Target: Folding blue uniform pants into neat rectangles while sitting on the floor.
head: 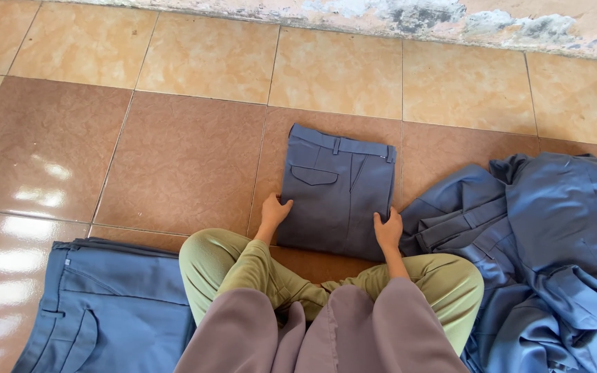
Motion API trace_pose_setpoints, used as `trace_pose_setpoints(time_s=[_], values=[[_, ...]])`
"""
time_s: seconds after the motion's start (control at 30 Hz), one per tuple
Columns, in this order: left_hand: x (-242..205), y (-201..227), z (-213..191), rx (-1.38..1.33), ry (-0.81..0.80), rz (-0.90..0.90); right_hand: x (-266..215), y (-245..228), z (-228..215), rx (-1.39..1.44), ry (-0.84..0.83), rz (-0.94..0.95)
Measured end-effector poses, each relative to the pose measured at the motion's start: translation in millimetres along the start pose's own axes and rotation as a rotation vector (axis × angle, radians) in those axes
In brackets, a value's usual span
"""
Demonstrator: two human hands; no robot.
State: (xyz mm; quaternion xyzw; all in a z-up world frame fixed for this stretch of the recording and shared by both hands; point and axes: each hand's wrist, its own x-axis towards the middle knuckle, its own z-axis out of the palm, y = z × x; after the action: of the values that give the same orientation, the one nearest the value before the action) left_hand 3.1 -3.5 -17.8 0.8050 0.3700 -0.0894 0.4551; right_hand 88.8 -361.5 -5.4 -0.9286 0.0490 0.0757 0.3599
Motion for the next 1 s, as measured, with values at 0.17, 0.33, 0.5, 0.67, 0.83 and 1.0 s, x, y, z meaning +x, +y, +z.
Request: trace_pose_setpoints(time_s=[0.17,0.33,0.5,0.67,0.83,1.0], values=[[12,-7,7,-0.049,-0.033,0.047,16,24,0,0.05,-0.059,0.066],[15,0,10,-0.153,-0.235,0.011,23,45,14,0.31,-0.148,0.194],[-5,33,3,-0.252,-0.319,-0.105,15,20,11,0.751,-0.246,0.469],[-9,61,-6,-0.472,-0.285,-0.263,-2,-59,-31,0.811,-0.301,0.589],[-17,76,-4,-0.545,-0.393,-0.279,17,-36,-32,0.861,-0.31,0.601],[-27,95,-5,-0.736,-0.386,-0.183,29,-29,-40,0.966,-0.275,0.496]])
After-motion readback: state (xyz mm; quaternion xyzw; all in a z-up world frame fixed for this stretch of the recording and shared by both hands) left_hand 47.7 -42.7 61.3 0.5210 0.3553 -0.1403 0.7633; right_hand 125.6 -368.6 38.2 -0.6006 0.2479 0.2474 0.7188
